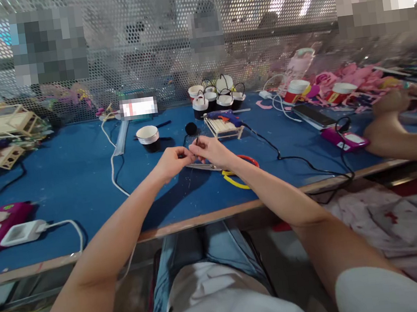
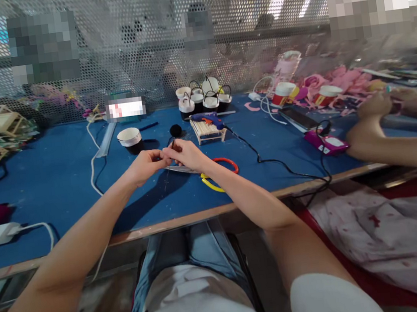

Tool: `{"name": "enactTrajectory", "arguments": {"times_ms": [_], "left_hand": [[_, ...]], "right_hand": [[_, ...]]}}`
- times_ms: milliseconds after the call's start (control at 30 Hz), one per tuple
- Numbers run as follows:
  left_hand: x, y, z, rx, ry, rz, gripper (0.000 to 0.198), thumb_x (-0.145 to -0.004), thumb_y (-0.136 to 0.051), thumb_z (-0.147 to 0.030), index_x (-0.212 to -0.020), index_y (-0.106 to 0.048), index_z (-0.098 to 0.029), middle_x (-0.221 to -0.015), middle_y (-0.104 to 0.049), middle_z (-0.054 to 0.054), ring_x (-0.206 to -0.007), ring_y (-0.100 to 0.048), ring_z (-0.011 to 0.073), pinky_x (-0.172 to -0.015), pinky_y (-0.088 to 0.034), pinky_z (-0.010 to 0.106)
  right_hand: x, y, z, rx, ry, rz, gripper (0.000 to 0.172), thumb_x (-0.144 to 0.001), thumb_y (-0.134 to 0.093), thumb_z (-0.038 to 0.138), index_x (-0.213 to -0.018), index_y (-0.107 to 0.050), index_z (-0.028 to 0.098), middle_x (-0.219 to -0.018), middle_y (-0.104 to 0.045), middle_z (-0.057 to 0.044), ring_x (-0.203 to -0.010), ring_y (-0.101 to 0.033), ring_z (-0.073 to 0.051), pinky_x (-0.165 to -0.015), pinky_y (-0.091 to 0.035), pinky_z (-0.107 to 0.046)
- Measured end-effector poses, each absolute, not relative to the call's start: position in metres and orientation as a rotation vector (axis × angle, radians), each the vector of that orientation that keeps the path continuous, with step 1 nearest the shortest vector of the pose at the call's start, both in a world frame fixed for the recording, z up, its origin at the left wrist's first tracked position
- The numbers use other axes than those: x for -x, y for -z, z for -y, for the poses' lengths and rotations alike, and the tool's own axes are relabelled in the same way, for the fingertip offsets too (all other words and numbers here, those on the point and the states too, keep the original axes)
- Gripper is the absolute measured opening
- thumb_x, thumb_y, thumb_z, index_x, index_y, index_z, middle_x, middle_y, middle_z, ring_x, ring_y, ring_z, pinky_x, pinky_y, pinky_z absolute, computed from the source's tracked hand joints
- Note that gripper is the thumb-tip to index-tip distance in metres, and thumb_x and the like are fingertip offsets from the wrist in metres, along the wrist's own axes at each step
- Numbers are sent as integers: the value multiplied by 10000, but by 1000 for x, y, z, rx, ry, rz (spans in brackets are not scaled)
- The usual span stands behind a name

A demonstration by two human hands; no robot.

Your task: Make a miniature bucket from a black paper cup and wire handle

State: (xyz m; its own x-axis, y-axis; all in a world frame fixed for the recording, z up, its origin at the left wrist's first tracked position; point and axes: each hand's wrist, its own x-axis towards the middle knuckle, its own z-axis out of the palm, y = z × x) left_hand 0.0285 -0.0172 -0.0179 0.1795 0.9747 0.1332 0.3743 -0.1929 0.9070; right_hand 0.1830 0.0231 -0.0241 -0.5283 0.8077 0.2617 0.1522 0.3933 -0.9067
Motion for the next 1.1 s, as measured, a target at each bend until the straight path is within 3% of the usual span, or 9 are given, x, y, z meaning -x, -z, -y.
{"name": "enactTrajectory", "arguments": {"times_ms": [100, 533, 900, 1100], "left_hand": [[-28, 16, 18, -1661, -981, -1280, 199, -656, -613, -315, -624, -576, -121, -541, -519, -28, -479, -381, 62, -503, -321, 213], [-28, 19, 17, -1696, -1019, -1329, 179, -647, -629, -292, -637, -578, -120, -561, -514, -27, -538, -429, 85, -547, -331, 228], [-27, 12, 21, -1593, -930, -1215, 207, -642, -641, -328, -652, -580, -131, -561, -505, -33, -460, -337, 48, -441, -242, 203], [-19, 11, 15, -1819, -927, -1193, 198, -681, -609, -308, -747, -633, -123, -730, -621, 27, -622, -500, 99, -598, -386, 222]], "right_hand": [[-186, 22, -25, 763, -1235, 1966, 257, -801, -548, 401, -753, -488, 155, -589, -524, 29, -502, -470, -66, -466, -400, -193], [-183, 23, -23, 1008, -840, 1993, 354, -774, -554, 464, -615, -440, 169, -470, -417, 56, -457, -365, -61, -429, -263, -200], [-187, 21, -23, 805, -1228, 1925, 320, -805, -556, 442, -678, -443, 170, -507, -480, 56, -430, -436, -45, -415, -366, -172], [-184, 19, -23, 866, -1338, 1802, 323, -808, -568, 420, -659, -437, 164, -486, -460, 69, -392, -421, -28, -383, -359, -157]]}}
